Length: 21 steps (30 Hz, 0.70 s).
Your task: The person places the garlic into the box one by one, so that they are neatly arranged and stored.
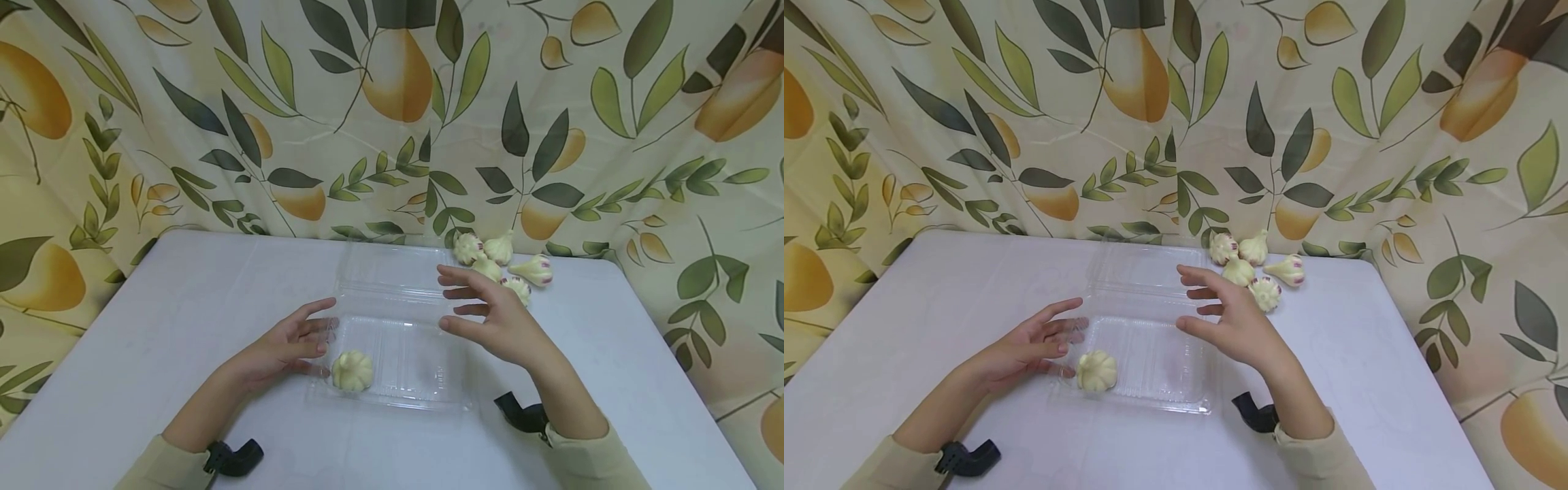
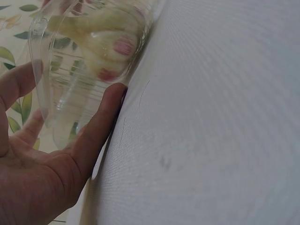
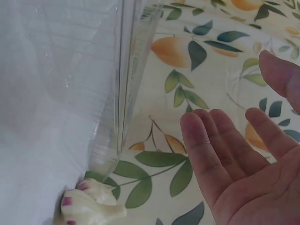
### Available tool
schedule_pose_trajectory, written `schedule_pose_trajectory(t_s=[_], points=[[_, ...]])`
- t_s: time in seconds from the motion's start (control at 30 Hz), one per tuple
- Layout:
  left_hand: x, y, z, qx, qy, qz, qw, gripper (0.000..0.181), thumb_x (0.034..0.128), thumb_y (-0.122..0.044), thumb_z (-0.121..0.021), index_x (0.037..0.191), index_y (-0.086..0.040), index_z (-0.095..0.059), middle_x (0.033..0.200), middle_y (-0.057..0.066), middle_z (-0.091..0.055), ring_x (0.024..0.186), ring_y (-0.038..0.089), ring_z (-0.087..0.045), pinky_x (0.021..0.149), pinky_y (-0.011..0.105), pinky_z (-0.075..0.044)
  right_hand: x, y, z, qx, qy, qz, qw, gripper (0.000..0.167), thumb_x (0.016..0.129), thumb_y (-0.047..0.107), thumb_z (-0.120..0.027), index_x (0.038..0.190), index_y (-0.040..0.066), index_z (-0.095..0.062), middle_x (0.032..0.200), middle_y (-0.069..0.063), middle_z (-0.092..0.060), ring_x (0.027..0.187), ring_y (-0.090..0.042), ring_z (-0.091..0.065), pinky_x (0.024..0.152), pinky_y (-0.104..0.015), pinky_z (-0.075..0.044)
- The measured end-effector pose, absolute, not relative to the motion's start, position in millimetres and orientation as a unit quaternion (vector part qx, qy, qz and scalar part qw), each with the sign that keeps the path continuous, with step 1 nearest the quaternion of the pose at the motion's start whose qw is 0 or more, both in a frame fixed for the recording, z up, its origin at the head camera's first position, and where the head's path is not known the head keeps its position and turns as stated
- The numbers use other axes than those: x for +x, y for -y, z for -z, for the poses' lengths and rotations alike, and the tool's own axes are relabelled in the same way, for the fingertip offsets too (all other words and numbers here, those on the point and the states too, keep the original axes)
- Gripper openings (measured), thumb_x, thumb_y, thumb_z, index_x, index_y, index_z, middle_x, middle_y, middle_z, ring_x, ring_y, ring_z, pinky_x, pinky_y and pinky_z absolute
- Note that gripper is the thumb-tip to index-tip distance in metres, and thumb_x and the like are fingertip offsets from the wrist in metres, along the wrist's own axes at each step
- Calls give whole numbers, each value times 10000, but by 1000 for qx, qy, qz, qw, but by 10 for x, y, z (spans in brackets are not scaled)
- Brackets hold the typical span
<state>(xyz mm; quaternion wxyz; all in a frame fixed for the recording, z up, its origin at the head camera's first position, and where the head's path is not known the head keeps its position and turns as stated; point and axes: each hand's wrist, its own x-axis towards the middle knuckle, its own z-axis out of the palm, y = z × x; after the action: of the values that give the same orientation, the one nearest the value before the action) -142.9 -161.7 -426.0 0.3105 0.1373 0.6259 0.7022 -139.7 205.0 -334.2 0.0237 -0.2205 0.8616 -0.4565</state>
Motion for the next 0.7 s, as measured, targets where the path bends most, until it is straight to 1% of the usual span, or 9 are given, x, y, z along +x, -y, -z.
schedule_pose_trajectory(t_s=[0.2, 0.4, 0.7], points=[[-1436, 1617, 4257, 137, -622, -706, 311, 779, 969, -10, -581, 1600, -211, -170, 1630, 182, -182, 1482, 417, -192, 934, 538, -524, -1420, -2060, 3338, -216, -863, 456, 30, 687, 843, 222, -817, 1453, 251, -502, 1380, -39, -594, 1213, -290, -614, 963, -473, -528], [-1426, 1605, 4244, 137, -623, -704, 313, 784, 968, -13, -584, 1601, -213, -166, 1633, 180, -181, 1480, 418, -202, 929, 533, -529, -1423, -2094, 3337, -211, -865, 455, 23, 678, 847, 204, -812, 1453, 231, -507, 1397, -53, -585, 1211, -292, -616, 959, -473, -530], [-1417, 1608, 4238, 133, -624, -703, 313, 785, 969, -16, -586, 1601, -215, -166, 1634, 176, -183, 1484, 407, -200, 932, 531, -528, -1441, -2122, 3356, -198, -871, 450, 23, 682, 846, 216, -814, 1454, 234, -504, 1414, -65, -571, 1211, -306, -615, 952, -479, -533]])
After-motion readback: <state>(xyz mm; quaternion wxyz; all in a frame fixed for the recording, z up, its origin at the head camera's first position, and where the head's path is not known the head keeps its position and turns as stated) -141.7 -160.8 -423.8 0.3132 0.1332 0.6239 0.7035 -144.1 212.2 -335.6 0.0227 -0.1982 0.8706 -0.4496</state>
